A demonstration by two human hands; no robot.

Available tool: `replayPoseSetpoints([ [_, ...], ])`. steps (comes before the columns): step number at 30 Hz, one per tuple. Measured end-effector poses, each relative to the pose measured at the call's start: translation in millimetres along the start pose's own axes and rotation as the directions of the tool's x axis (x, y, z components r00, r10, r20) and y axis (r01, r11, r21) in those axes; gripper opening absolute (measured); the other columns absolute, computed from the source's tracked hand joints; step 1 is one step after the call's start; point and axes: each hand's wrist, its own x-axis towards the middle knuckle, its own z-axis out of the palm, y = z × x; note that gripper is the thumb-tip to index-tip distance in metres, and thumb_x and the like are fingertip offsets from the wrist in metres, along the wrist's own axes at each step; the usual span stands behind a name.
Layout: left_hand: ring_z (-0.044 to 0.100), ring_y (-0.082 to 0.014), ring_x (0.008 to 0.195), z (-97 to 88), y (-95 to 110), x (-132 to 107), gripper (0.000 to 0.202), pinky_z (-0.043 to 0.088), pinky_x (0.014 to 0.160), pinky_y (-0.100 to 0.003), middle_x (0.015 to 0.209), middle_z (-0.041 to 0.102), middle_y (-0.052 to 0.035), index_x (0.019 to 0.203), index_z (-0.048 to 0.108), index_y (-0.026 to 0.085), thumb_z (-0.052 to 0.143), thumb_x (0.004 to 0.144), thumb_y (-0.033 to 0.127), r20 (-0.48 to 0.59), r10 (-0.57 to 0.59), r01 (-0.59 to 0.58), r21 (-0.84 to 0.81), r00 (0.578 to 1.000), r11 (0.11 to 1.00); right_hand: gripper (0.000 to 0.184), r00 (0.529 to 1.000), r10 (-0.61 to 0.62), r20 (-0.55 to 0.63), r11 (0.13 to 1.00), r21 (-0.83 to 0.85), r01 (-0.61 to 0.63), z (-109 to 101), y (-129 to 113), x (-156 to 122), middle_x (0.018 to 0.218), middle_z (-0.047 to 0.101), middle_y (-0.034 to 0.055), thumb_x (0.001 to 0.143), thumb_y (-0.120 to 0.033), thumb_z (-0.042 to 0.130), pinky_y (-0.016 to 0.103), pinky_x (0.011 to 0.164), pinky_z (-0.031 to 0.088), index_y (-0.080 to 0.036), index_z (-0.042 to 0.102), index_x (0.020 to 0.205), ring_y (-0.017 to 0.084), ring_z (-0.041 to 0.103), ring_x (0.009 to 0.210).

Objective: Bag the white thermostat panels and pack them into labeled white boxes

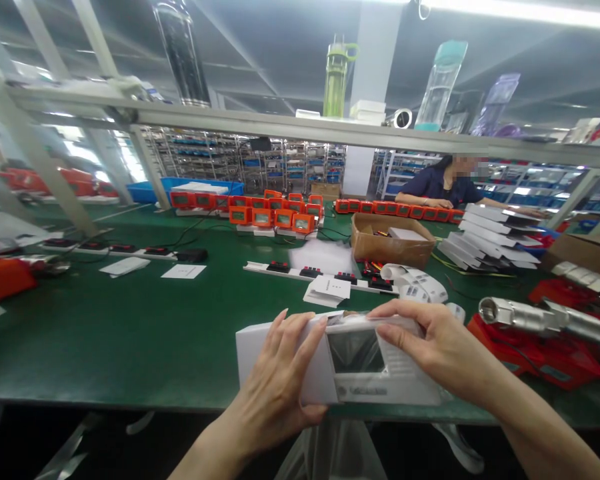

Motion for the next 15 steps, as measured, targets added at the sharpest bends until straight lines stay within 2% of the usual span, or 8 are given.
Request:
replayPoseSetpoints([
  [5, 0.025, -0.0336, 0.133, -2.3, -3, 2, 0.105, 0.016, 0.114, -0.061, 0.138, 0.029, -0.016, 0.147, 0.006, 0.018, 0.07, 0.064, 0.016, 0.005, -0.019, 0.019, 0.036, 1.0, 0.999, 0.018, 0.993, -0.104, -0.053, 0.992, -0.081, 0.1, 7, -2, -14, 0.094, 0.069, 0.001, 0.09, -0.029, 0.053, 0.03, 0.078, 0.047, -0.028, 0.069, 0.099, 0.018, 0.063, 0.087],
  [10, 0.021, -0.0338, 0.134, -8.2, -2, 2, 0.099, 0.017, 0.113, -0.062, 0.135, 0.026, -0.0131, 0.145, 0.015, 0.024, 0.071, 0.064, 0.014, 0.026, -0.044, 0.043, 0.034, 0.999, 0.998, 0.019, 0.988, -0.113, -0.104, 0.99, -0.099, 0.103, 13, 0, -30, 0.094, 0.066, 0.0001, 0.092, -0.029, 0.051, 0.027, 0.076, 0.048, -0.03, 0.065, 0.104, 0.016, 0.062, 0.086],
  [15, 0.022, -0.0321, 0.133, -11.1, 1, 0, 0.096, 0.018, 0.113, -0.062, 0.135, 0.027, -0.0139, 0.144, 0.013, 0.021, 0.066, 0.065, 0.012, 0.032, -0.06, 0.059, 0.022, 0.998, 0.998, 0.018, 0.986, -0.139, -0.091, 0.986, -0.108, 0.129, 13, -2, -33, 0.09, 0.064, -0.002, 0.091, -0.026, 0.051, 0.024, 0.071, 0.047, -0.031, 0.065, 0.102, 0.013, 0.06, 0.082],
])
